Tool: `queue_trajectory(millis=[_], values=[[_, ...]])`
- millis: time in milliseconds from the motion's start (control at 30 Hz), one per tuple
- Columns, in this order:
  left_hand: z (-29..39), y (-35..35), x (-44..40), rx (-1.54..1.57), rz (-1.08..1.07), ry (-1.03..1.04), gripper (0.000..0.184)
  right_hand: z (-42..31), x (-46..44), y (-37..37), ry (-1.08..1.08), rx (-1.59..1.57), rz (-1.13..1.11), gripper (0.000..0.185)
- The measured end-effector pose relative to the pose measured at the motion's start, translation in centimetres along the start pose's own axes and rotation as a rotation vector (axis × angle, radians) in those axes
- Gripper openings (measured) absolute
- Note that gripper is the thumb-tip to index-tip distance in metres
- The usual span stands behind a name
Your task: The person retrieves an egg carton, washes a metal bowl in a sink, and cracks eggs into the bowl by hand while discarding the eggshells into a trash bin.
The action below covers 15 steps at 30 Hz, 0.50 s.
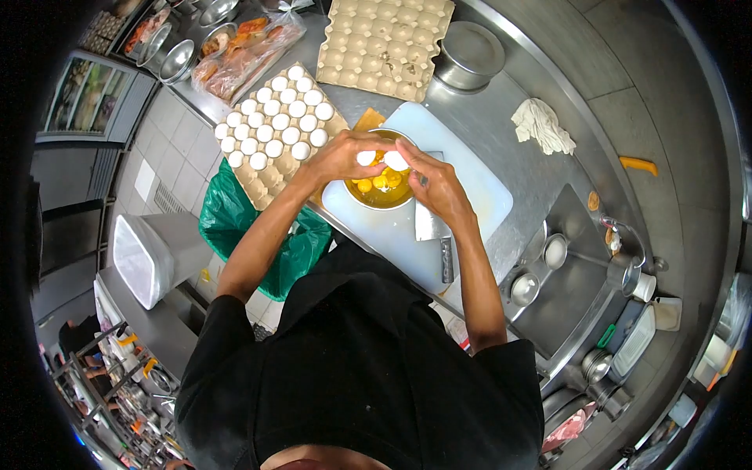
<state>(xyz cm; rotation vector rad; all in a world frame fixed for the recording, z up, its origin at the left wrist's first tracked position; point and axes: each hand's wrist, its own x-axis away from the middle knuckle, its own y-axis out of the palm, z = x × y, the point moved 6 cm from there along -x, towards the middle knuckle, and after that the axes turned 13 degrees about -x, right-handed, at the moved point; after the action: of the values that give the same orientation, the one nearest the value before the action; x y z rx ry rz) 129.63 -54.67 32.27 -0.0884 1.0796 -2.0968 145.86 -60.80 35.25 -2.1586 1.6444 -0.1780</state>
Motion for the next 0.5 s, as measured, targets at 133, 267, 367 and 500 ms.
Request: queue_trajectory(millis=[133, 267, 367, 500], values=[[0.9, -0.5, 0.3, -0.050, 0.044, 0.027, 0.039, -0.2, 0.0, 0.3, -0.039, 0.025, 0.007, 0.060], [2.2, -2.5, 2.3, -0.063, 0.098, -0.024, 0.041, 1.2, 0.2, 2.9, 0.147, -0.271, 0.000, 0.057], [1.8, -5.7, 8.0, -0.045, -0.191, -0.426, 0.045, 0.6, 0.2, 9.1, 0.338, -0.625, -0.140, 0.061], [1.1, -11.6, 19.9, -0.101, -0.219, -0.893, 0.054, -3.9, -0.9, 19.7, 0.058, -0.502, -0.524, 0.075]])
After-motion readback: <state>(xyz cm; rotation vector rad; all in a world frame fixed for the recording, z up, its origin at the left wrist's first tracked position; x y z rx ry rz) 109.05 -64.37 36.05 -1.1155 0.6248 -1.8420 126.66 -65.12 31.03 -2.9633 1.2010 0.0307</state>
